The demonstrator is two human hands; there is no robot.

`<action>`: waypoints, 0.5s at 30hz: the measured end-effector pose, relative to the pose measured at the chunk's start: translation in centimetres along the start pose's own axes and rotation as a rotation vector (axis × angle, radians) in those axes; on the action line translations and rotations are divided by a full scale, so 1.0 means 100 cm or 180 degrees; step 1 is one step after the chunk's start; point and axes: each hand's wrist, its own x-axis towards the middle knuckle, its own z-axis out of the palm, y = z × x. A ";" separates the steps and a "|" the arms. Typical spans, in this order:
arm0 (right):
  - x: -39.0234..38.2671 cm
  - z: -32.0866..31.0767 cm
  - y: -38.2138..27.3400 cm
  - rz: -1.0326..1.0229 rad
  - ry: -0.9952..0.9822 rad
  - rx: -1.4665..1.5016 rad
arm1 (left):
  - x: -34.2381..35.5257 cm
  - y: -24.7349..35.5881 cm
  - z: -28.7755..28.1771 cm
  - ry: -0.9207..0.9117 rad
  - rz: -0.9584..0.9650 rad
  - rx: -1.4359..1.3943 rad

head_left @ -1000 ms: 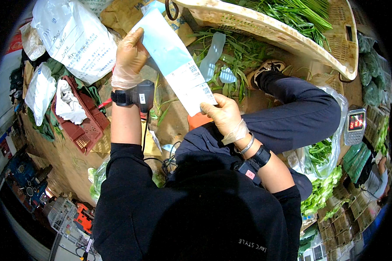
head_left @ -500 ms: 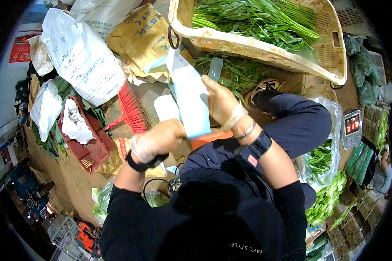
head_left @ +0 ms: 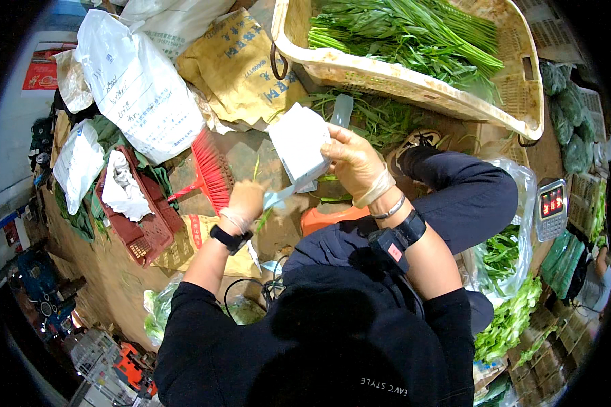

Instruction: The person sorts leafy green vegetables into bunches, weighs them on a digital scale, places them into plastic bags, and applies labels and adhesive tape to seal the bags.

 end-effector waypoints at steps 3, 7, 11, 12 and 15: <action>-0.004 -0.004 0.005 -0.0207 0.0079 -0.0007 | 0.000 0.004 -0.066 0.0715 0.0956 -0.2297; -0.008 -0.002 0.001 -0.0742 0.0539 -0.0050 | -0.019 0.043 -0.135 -0.0050 0.1451 -0.3195; -0.013 -0.003 -0.002 -0.0917 0.0751 0.0131 | -0.013 0.070 -0.110 -0.0009 0.0601 -0.4054; -0.014 -0.003 -0.003 -0.0924 0.0782 0.0224 | -0.015 0.074 -0.110 -0.0002 0.0743 -0.4088; -0.021 0.008 -0.020 -0.0546 0.0695 0.0853 | -0.024 0.081 -0.118 -0.0212 0.0991 -0.3885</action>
